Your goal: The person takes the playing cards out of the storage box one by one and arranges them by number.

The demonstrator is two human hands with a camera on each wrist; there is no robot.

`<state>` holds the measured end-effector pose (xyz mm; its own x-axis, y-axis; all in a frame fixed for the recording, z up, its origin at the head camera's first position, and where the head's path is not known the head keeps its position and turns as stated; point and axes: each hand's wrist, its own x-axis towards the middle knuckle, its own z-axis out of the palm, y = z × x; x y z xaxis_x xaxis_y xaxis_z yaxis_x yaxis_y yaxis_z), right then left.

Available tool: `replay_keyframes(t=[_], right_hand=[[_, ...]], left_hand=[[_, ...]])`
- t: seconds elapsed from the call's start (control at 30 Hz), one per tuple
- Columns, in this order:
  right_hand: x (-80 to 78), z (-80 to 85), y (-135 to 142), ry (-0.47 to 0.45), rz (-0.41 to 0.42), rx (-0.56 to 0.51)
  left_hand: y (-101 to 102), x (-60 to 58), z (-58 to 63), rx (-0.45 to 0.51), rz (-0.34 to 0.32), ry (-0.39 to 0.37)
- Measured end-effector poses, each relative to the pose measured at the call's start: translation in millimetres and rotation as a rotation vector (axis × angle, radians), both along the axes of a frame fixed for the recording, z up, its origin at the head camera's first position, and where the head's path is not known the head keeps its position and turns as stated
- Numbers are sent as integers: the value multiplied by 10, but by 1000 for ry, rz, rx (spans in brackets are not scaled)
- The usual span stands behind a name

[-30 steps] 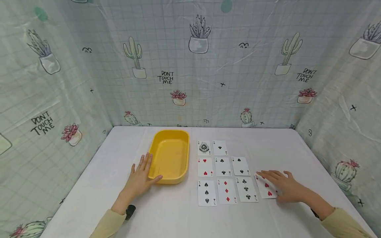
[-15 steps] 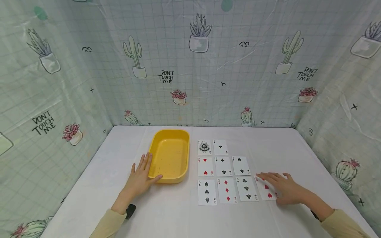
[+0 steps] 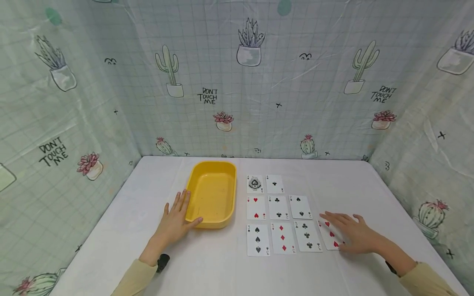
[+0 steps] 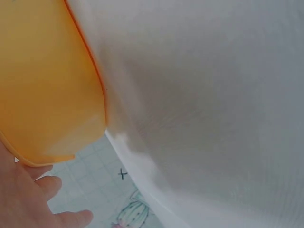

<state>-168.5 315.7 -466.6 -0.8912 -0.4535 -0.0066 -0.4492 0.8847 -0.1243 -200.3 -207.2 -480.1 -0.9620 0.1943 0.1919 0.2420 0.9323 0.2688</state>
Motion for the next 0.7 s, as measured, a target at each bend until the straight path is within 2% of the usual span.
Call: replay_keyframes(t=[0.33, 0.53, 0.7], right_hand=[[-135, -26, -106, 149, 51, -88], [-181, 30, -254, 224, 44, -130], [-234, 97, -369, 207, 38, -148]], left_hand=[[-31, -20, 11, -1, -14, -5], [-6, -29, 112, 35, -53, 24], [57, -45, 238, 56, -79, 40]])
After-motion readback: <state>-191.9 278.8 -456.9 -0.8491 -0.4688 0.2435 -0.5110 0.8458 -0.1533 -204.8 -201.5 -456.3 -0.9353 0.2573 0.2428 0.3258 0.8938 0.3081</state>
